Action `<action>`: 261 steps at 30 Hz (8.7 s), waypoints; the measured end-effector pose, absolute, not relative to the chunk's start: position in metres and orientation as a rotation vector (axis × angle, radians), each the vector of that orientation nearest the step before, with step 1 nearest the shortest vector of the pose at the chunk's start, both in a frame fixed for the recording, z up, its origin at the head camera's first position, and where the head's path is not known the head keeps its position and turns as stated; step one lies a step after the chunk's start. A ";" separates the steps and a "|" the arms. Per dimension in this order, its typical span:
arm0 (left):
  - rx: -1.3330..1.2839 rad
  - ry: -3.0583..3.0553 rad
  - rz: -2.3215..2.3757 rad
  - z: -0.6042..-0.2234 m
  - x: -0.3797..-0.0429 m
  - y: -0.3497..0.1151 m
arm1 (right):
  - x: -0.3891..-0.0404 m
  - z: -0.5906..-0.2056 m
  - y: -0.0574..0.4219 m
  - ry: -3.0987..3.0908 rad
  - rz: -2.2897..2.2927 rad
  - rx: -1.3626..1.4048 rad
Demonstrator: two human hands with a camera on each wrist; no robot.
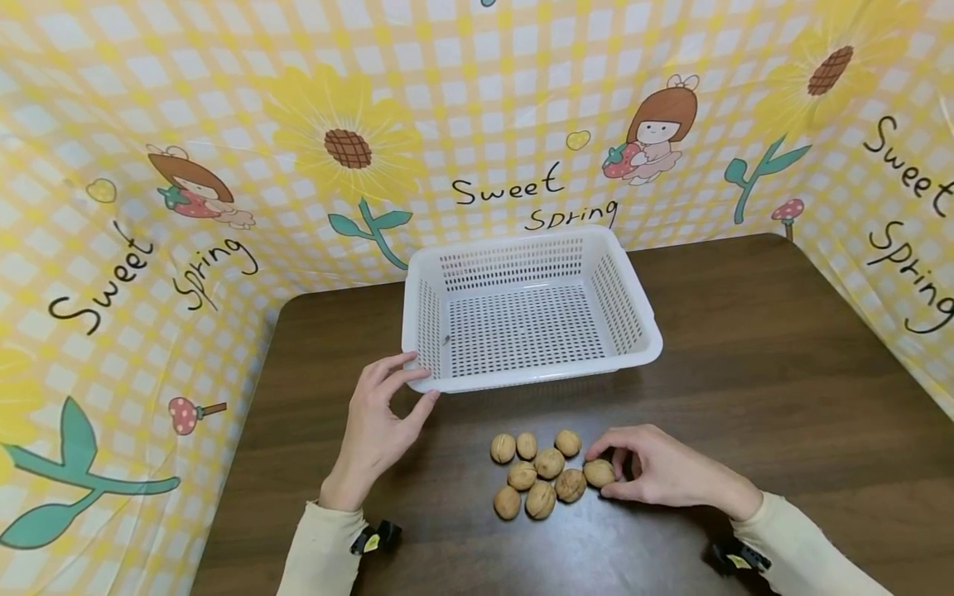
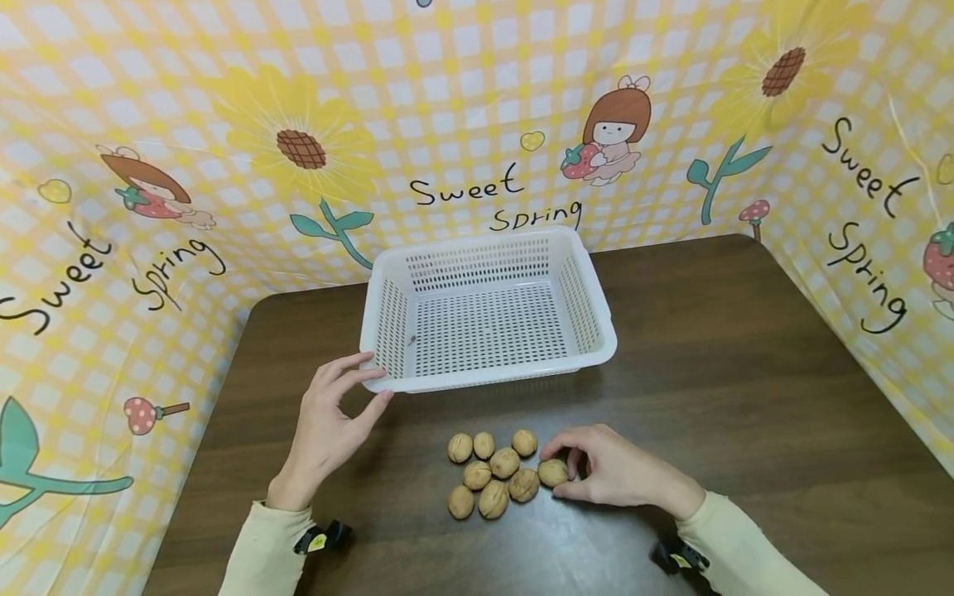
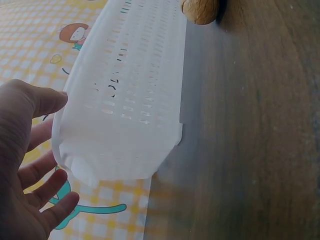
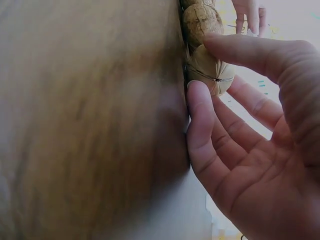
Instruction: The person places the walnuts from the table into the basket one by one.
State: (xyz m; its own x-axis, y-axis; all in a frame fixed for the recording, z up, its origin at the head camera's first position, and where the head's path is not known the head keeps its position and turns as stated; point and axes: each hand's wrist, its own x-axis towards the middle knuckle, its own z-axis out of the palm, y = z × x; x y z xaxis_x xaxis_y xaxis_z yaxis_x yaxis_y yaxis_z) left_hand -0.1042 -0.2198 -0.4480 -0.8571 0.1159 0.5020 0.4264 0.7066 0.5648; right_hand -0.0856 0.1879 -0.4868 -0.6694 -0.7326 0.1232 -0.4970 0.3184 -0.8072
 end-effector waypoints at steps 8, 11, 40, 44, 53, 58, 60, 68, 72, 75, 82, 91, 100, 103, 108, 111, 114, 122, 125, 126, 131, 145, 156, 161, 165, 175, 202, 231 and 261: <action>-0.387 -2.464 -0.979 -0.447 -0.105 -0.218 | -0.091 -0.474 0.188 2.306 -1.249 -1.114; -0.371 -2.470 -0.986 -0.446 -0.105 -0.218 | -0.095 -0.465 0.188 2.309 -1.254 -1.129; -0.418 -2.496 -0.946 -0.446 -0.104 -0.216 | -0.169 -0.369 0.176 2.282 -1.267 -0.956; -0.416 -2.484 -0.957 -0.447 -0.104 -0.216 | -0.180 -0.358 0.166 2.268 -1.295 -0.964; -0.417 -2.456 -0.996 -0.450 -0.108 -0.217 | -0.213 -0.340 0.141 2.284 -1.309 -0.902; -0.421 -2.453 -1.001 -0.451 -0.108 -0.218 | -0.233 -0.335 0.129 2.281 -1.341 -0.836; -0.419 -2.456 -1.004 -0.451 -0.108 -0.219 | -0.241 -0.335 0.124 2.283 -1.353 -0.806; -0.420 -2.461 -1.005 -0.451 -0.108 -0.218 | -0.275 -0.346 0.114 2.242 -1.487 -0.513; -0.421 -2.460 -1.005 -0.451 -0.108 -0.218 | -0.291 -0.355 0.114 2.216 -1.561 -0.390; -0.416 -2.464 -1.005 -0.451 -0.108 -0.218 | -0.299 -0.366 0.112 2.205 -1.598 -0.318; -0.406 -2.480 -1.030 -0.452 -0.105 -0.219 | -0.310 -0.391 0.096 2.185 -1.607 -0.248; -0.409 -2.483 -1.034 -0.450 -0.104 -0.220 | -0.318 -0.414 0.086 2.243 -1.484 -0.147; -0.420 -2.459 -1.015 -0.449 -0.105 -0.220 | -0.324 -0.425 0.086 2.440 -1.188 -0.203; -0.425 -2.453 -1.007 -0.450 -0.105 -0.220 | -0.324 -0.425 0.087 2.470 -1.109 -0.220; -0.410 -2.459 -1.014 -0.453 -0.104 -0.219 | -0.323 -0.427 0.087 2.480 -1.041 -0.235; -0.400 -2.462 -1.021 -0.453 -0.103 -0.219 | -0.324 -0.429 0.088 2.469 -1.039 -0.239; -0.399 -2.466 -1.023 -0.452 -0.103 -0.219 | -0.325 -0.430 0.088 2.460 -1.036 -0.248; -0.403 -2.474 -1.021 -0.452 -0.104 -0.219 | -0.323 -0.416 0.095 2.440 -1.052 -0.285; -0.399 -2.467 -1.028 -0.453 -0.104 -0.219 | -0.320 -0.401 0.100 2.446 -1.056 -0.321; -0.397 -2.464 -1.030 -0.453 -0.104 -0.219 | -0.318 -0.395 0.102 2.455 -1.055 -0.348; -0.402 -2.454 -1.045 -0.453 -0.104 -0.219 | -0.303 -0.366 0.110 2.505 -1.065 -0.512; -0.404 -2.463 -1.040 -0.454 -0.104 -0.219 | -0.210 -0.362 0.132 2.544 -1.167 -0.860; -0.394 -2.468 -1.047 -0.453 -0.105 -0.220 | -0.142 -0.396 0.157 2.425 -1.320 -1.003; -0.395 -2.471 -1.050 -0.451 -0.105 -0.220 | -0.129 -0.424 0.165 2.339 -1.299 -1.062; -0.400 -2.468 -1.047 -0.450 -0.107 -0.220 | -0.125 -0.446 0.167 2.285 -1.287 -1.085; -0.422 -2.478 -1.040 -0.449 -0.108 -0.218 | -0.119 -0.481 0.167 2.254 -1.316 -1.017; -0.350 -2.506 -1.088 -0.448 -0.102 -0.219 | -0.123 -0.460 0.159 2.260 -1.291 -0.969; -0.348 -2.502 -1.076 -0.449 -0.102 -0.218 | -0.169 -0.352 0.162 2.502 -1.290 -1.126; -0.334 -2.523 -1.087 -0.447 -0.103 -0.219 | -0.261 -0.329 0.116 2.797 -1.095 -0.818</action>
State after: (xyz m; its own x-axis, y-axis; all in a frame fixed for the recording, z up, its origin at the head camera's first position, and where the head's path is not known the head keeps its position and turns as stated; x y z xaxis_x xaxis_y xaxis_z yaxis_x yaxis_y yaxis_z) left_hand -0.1027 -0.2194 -0.4473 -0.9025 0.0690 0.4252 0.3564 0.6741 0.6470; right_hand -0.2605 0.1157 -0.3289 -0.8616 -0.4822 0.1585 -0.4617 0.6147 -0.6395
